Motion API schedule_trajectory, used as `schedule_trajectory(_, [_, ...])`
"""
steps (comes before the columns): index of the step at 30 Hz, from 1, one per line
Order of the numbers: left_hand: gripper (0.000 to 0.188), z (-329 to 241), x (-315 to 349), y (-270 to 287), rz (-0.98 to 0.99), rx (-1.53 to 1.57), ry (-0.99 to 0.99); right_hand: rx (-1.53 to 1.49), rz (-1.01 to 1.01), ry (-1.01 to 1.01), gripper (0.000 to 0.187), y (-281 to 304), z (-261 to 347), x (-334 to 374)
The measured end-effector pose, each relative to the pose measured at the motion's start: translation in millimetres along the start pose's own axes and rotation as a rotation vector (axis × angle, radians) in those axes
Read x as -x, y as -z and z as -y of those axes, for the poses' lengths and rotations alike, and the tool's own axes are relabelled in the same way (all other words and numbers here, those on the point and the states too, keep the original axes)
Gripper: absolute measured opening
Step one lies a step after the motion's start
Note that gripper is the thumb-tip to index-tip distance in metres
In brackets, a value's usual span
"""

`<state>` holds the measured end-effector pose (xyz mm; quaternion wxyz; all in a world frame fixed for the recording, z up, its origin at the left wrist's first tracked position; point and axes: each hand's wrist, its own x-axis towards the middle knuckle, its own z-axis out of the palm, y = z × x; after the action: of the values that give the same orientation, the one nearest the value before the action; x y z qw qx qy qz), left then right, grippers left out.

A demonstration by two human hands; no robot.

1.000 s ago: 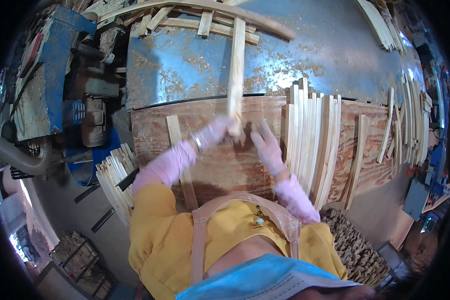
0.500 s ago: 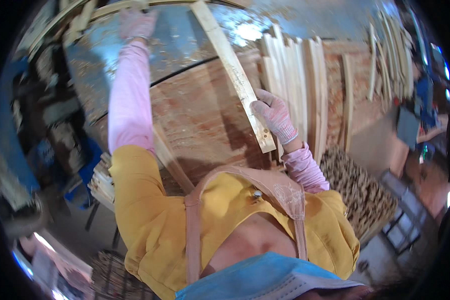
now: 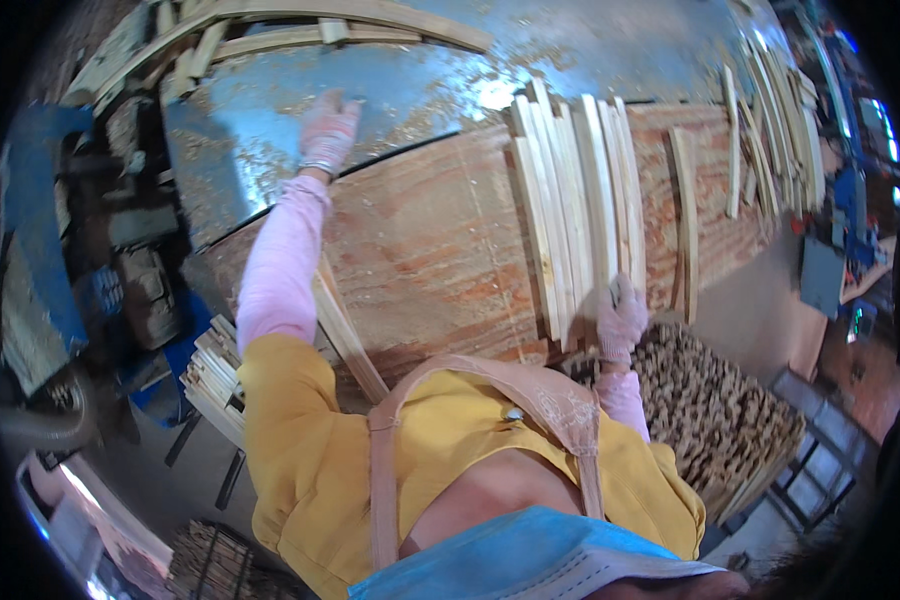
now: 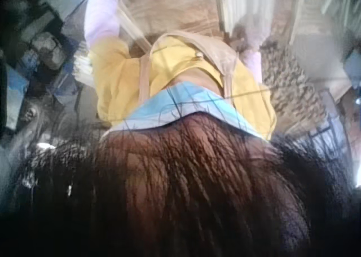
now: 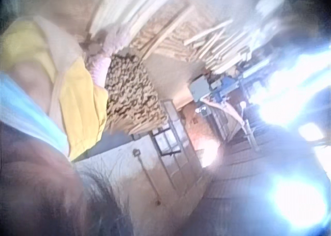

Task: The person sorts and stacks wooden slats on a large wooden table, moving them from piles and aligning them together by hand.

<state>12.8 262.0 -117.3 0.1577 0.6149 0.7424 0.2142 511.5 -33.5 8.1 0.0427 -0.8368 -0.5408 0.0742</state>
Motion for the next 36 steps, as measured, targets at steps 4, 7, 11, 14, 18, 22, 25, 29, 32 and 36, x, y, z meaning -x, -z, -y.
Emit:
schedule_trajectory(4, [0.059, -32, -19, 7, 0.029, 0.185, 0.114, 0.146, -0.134, 0.111, 0.041, -9, -15, -2])
schedule_trajectory(7, [0.064, -39, -62, -17, -0.061, 0.508, 0.185, 0.05, -0.157, 0.166, 0.046, -14, -3, -7])
schedule_trajectory(11, [0.069, -105, -127, -26, -0.405, 0.873, 0.556, -0.169, -0.213, 0.398, 0.043, -19, 45, -20])
schedule_trajectory(14, [0.077, -96, -162, -28, -0.513, 0.698, 0.816, -0.314, -0.264, 0.609, 0.04, -32, 77, -30])
schedule_trajectory(18, [0.055, -103, -168, -13, -0.321, 0.657, 0.856, -0.376, -0.005, 0.567, 0.038, -21, 141, -62])
schedule_trajectory(22, [0.033, -62, -181, -13, -0.38, 0.713, 0.701, -0.427, 0.096, 0.724, 0.041, 1, 222, -107])
schedule_trajectory(25, [0.041, -22, -175, -7, -0.44, 0.667, 0.568, -0.409, 0.172, 0.817, 0.046, -1, 281, -152])
schedule_trajectory(29, [0.062, -30, -149, 9, -0.328, 0.072, 0.387, -0.18, -0.049, 0.871, 0.063, -54, 364, -238])
schedule_trajectory(32, [0.076, -61, -140, 31, -0.101, -0.091, 0.384, 0.06, 0.157, 0.854, 0.07, -61, 425, -288])
schedule_trajectory(36, [0.078, -73, -160, 36, 0.02, -0.062, 0.461, 0.115, 0.17, 0.928, 0.072, -81, 457, -325])
